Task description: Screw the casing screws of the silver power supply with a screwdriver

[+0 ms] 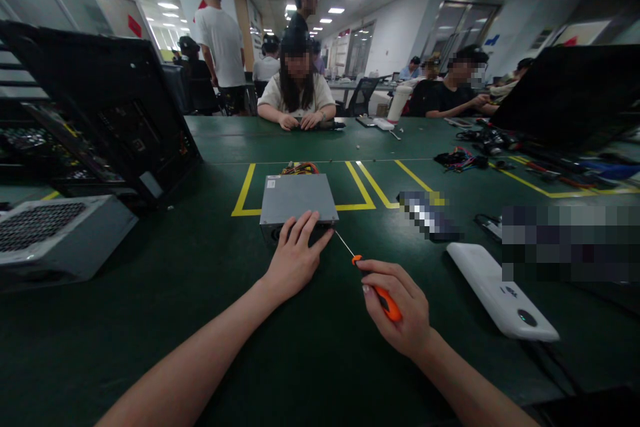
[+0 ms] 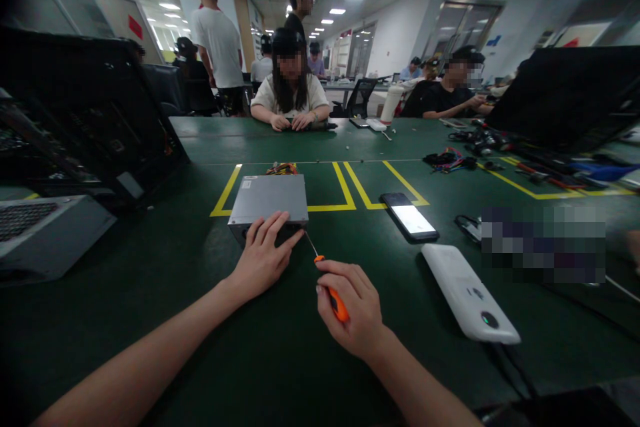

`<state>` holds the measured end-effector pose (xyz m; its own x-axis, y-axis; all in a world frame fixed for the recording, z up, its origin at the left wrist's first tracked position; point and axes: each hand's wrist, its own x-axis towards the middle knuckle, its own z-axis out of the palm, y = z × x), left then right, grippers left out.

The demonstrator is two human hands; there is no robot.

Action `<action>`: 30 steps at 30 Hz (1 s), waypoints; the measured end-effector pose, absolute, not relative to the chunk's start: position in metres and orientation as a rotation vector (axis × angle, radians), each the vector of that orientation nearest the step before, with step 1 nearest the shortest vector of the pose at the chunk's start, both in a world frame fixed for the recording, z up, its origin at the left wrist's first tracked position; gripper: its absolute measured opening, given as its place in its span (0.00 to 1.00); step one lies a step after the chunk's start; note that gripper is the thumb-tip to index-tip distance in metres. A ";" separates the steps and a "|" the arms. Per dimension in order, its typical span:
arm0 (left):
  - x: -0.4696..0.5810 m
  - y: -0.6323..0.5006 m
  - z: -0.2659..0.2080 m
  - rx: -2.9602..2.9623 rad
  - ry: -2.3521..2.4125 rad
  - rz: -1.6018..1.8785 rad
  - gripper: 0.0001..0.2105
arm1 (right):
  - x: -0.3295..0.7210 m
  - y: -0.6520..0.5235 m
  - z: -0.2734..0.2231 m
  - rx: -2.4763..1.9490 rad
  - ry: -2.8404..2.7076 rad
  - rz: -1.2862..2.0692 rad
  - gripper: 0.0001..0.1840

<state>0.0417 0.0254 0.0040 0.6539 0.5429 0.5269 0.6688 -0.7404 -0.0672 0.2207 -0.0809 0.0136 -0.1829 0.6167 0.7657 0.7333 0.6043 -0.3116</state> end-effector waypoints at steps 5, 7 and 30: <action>0.042 0.026 0.004 -2.622 -0.980 -0.695 0.23 | 0.220 -0.080 0.014 -1.086 -1.881 -0.166 0.13; 0.041 0.026 0.004 -2.623 -0.976 -0.687 0.23 | 0.220 -0.080 0.015 -1.091 -1.883 -0.166 0.13; 0.043 0.025 0.004 -2.604 -0.988 -0.687 0.24 | 0.217 -0.080 0.017 -1.093 -1.896 -0.177 0.12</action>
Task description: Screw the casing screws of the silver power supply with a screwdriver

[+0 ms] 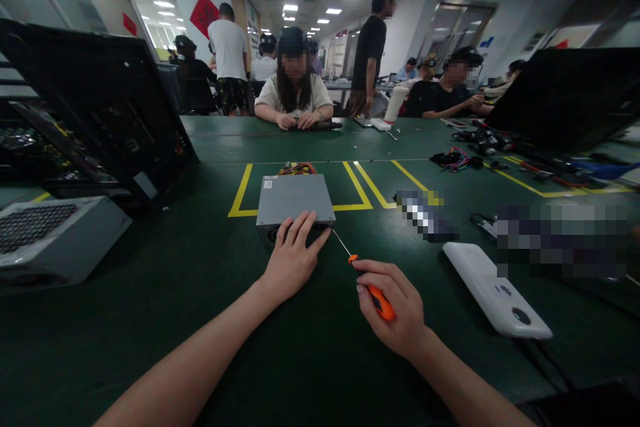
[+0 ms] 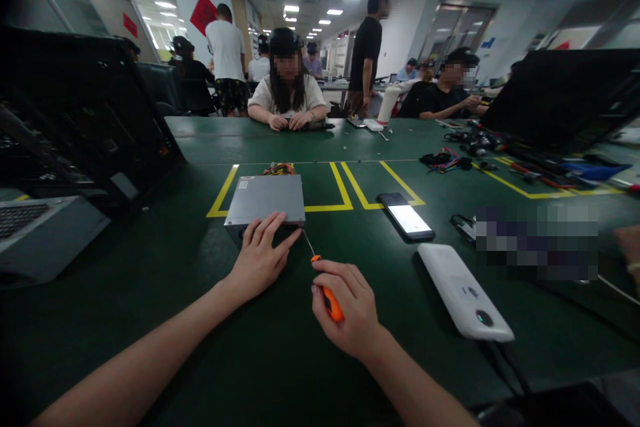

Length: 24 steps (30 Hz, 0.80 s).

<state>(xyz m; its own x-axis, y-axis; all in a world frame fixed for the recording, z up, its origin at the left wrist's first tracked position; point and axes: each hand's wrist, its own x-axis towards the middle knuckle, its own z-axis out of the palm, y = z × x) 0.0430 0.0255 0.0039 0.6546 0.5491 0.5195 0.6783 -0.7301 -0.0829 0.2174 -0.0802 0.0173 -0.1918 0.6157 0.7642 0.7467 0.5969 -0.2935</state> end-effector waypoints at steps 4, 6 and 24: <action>0.043 0.025 0.004 -2.599 -0.993 -0.689 0.24 | 0.218 -0.082 0.018 -1.084 -1.878 -0.175 0.12; 0.043 0.025 0.005 -2.606 -0.994 -0.692 0.24 | 0.219 -0.082 0.018 -1.079 -1.870 -0.169 0.13; 0.021 0.019 0.014 -2.642 -1.119 -0.802 0.22 | 0.226 -0.075 0.019 -1.293 -1.420 0.135 0.14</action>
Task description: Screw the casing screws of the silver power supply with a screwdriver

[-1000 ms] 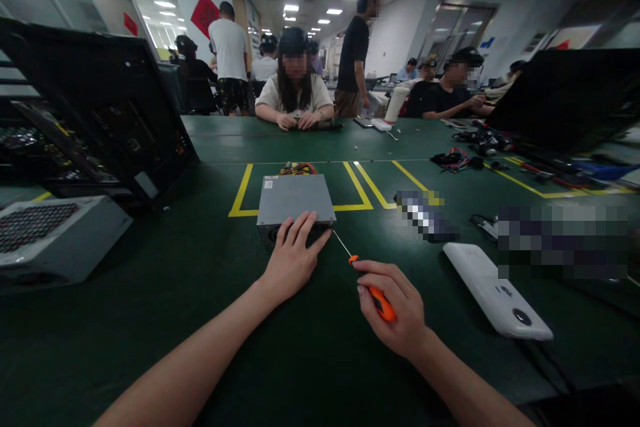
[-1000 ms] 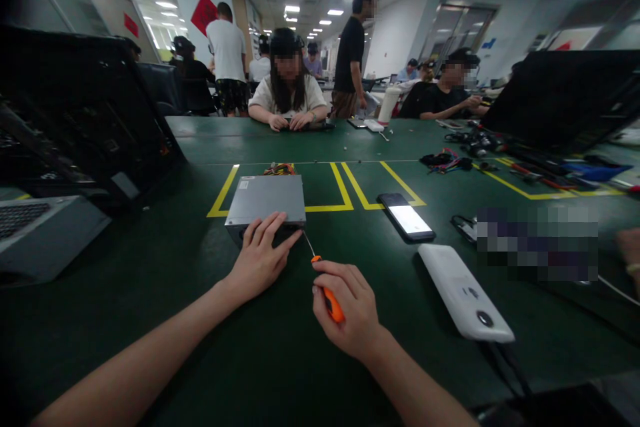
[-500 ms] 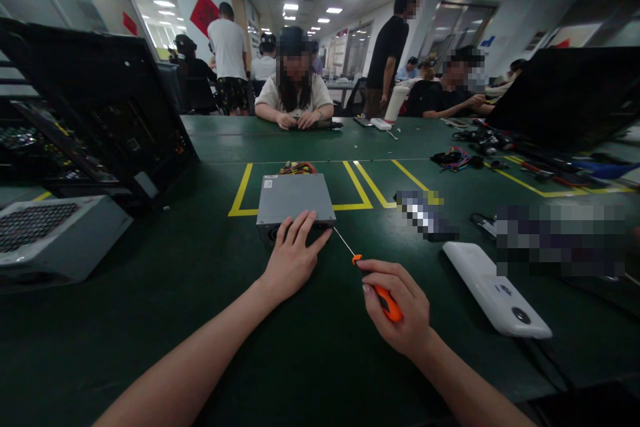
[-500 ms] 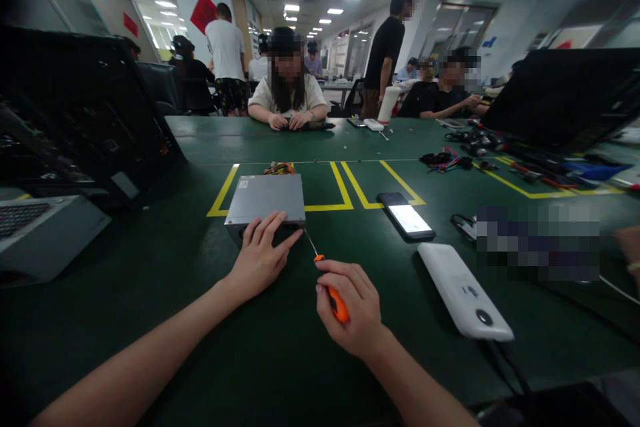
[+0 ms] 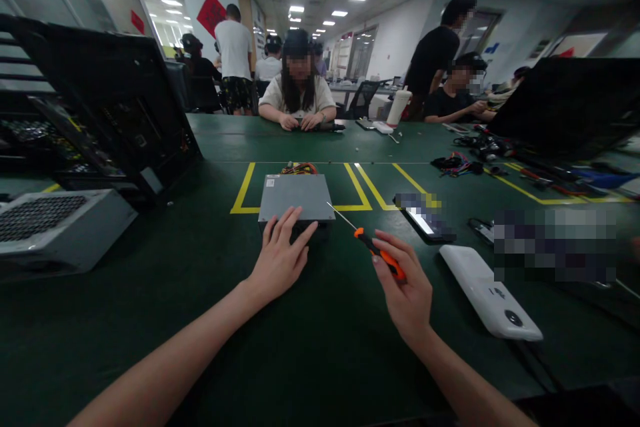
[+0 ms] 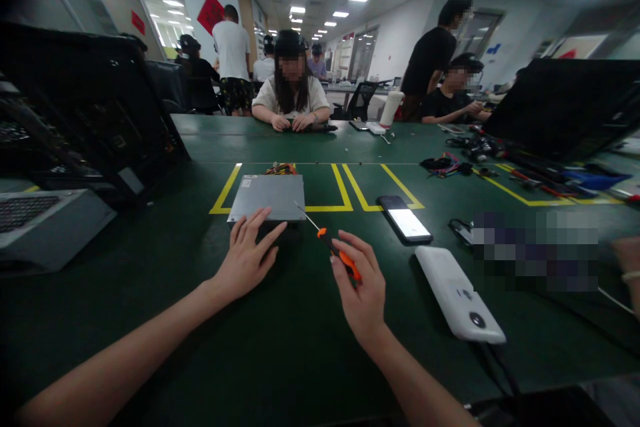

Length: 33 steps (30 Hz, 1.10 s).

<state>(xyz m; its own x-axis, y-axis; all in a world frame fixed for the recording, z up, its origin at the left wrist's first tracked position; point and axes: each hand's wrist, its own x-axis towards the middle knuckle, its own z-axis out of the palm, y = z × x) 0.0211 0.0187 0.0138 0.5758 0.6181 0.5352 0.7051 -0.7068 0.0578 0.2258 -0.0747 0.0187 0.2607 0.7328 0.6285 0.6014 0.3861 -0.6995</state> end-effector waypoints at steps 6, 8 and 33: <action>-0.017 0.018 0.012 -2.591 -1.315 -0.930 0.25 | 0.235 -0.022 0.016 -1.181 -0.704 0.936 0.15; -0.023 0.019 0.009 -2.620 -1.411 -1.024 0.26 | 0.238 0.008 0.013 -1.205 -0.659 0.996 0.13; -0.099 -0.096 -0.024 -1.352 -2.557 -2.667 0.26 | 0.035 0.050 0.010 -1.052 -0.984 1.234 0.18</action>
